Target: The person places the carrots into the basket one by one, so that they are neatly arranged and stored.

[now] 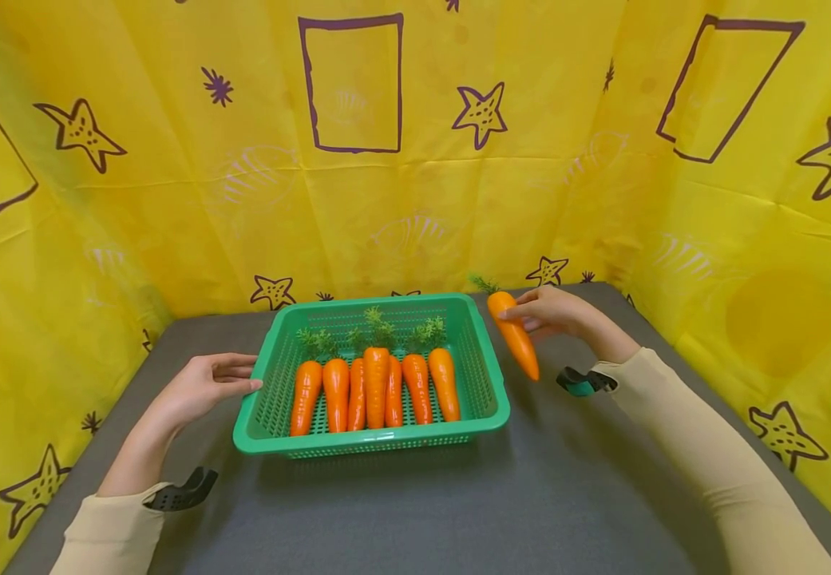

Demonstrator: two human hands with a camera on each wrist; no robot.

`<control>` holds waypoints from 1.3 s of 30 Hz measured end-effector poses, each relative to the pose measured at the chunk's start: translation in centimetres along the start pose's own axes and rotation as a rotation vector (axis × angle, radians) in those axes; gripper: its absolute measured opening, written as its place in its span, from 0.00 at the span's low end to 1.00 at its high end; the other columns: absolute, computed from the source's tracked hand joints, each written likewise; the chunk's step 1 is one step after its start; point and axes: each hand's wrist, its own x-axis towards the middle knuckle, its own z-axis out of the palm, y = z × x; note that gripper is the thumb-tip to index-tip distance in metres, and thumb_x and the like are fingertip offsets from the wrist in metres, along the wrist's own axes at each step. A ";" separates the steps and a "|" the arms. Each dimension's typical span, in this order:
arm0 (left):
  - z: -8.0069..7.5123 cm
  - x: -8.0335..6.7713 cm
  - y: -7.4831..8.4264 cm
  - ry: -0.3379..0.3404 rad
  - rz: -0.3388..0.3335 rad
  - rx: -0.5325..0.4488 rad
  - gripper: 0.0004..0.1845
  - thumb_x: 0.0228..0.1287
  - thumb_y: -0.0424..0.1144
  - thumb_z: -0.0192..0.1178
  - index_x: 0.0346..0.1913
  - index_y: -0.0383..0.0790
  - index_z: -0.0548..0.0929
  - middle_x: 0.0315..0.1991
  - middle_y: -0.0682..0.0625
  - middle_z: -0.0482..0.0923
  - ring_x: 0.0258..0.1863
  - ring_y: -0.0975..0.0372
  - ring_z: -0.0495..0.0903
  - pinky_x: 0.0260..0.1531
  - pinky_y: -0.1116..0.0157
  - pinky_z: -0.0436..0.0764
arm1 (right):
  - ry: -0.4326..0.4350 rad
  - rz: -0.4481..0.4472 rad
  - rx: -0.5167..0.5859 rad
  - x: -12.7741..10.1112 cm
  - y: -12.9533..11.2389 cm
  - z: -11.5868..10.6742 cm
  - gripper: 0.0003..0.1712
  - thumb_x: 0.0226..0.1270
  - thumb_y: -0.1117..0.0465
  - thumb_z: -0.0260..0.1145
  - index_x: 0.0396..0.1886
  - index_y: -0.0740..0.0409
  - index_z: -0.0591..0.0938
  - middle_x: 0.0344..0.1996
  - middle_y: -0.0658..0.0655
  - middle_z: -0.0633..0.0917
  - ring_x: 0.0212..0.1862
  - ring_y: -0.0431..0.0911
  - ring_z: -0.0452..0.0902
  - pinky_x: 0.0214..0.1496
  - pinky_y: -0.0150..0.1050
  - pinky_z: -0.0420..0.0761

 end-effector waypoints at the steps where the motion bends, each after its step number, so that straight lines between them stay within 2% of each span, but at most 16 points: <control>1: 0.0 0.0 0.0 0.001 0.000 0.000 0.35 0.60 0.53 0.63 0.63 0.30 0.72 0.52 0.35 0.79 0.52 0.46 0.79 0.49 0.46 0.78 | -0.004 -0.007 -0.008 0.0 -0.4 0.1 0.41 0.65 0.51 0.65 0.68 0.70 0.63 0.50 0.63 0.82 0.42 0.46 0.84 0.52 0.47 0.81; 5: 0.1 0.0 0.0 -0.002 0.004 -0.005 0.34 0.61 0.51 0.63 0.63 0.30 0.71 0.53 0.35 0.79 0.52 0.46 0.79 0.49 0.47 0.78 | -0.023 -0.023 -0.035 0.1 -1.6 0.7 0.43 0.65 0.50 0.65 0.70 0.70 0.59 0.56 0.67 0.77 0.44 0.47 0.84 0.51 0.46 0.82; 12: 0.1 -0.1 0.1 0.001 0.006 0.000 0.34 0.61 0.51 0.63 0.63 0.30 0.71 0.52 0.35 0.79 0.52 0.46 0.79 0.49 0.47 0.78 | -0.049 -0.041 -0.079 0.6 -3.4 2.2 0.45 0.66 0.49 0.64 0.71 0.70 0.56 0.62 0.69 0.72 0.57 0.56 0.77 0.52 0.46 0.81; 19: 0.0 -0.1 0.0 0.000 0.000 0.000 0.35 0.61 0.53 0.62 0.63 0.31 0.71 0.53 0.35 0.79 0.53 0.45 0.78 0.51 0.45 0.77 | -0.072 -0.044 -0.074 1.3 -4.9 4.0 0.41 0.65 0.49 0.64 0.69 0.68 0.62 0.58 0.66 0.76 0.53 0.54 0.80 0.50 0.46 0.82; 23: -0.1 -0.2 0.1 -0.001 0.002 -0.001 0.35 0.61 0.53 0.62 0.64 0.31 0.71 0.53 0.34 0.79 0.53 0.44 0.78 0.51 0.46 0.77 | -0.102 -0.037 -0.071 1.9 -5.5 5.2 0.41 0.66 0.50 0.64 0.69 0.69 0.61 0.58 0.67 0.75 0.55 0.55 0.78 0.50 0.46 0.82; 31: 0.1 -0.1 0.1 0.001 0.003 0.004 0.35 0.62 0.52 0.62 0.64 0.31 0.71 0.53 0.34 0.78 0.53 0.45 0.78 0.50 0.46 0.77 | -0.173 -0.015 -0.038 3.3 -5.8 7.4 0.35 0.67 0.53 0.63 0.67 0.68 0.66 0.58 0.68 0.75 0.56 0.57 0.77 0.47 0.44 0.83; 36: 0.1 -0.1 0.1 0.000 0.000 -0.002 0.35 0.62 0.51 0.63 0.64 0.30 0.70 0.54 0.34 0.78 0.53 0.45 0.78 0.50 0.46 0.77 | -0.200 0.001 -0.033 4.1 -5.9 8.8 0.36 0.66 0.53 0.64 0.67 0.68 0.66 0.58 0.70 0.74 0.56 0.56 0.77 0.51 0.46 0.82; 39: 0.1 0.0 0.1 0.002 0.001 -0.003 0.34 0.62 0.51 0.63 0.64 0.30 0.70 0.53 0.34 0.78 0.53 0.45 0.78 0.50 0.46 0.77 | -0.211 0.004 -0.031 4.5 -5.9 9.6 0.32 0.65 0.54 0.65 0.64 0.67 0.70 0.58 0.69 0.75 0.56 0.56 0.77 0.51 0.47 0.82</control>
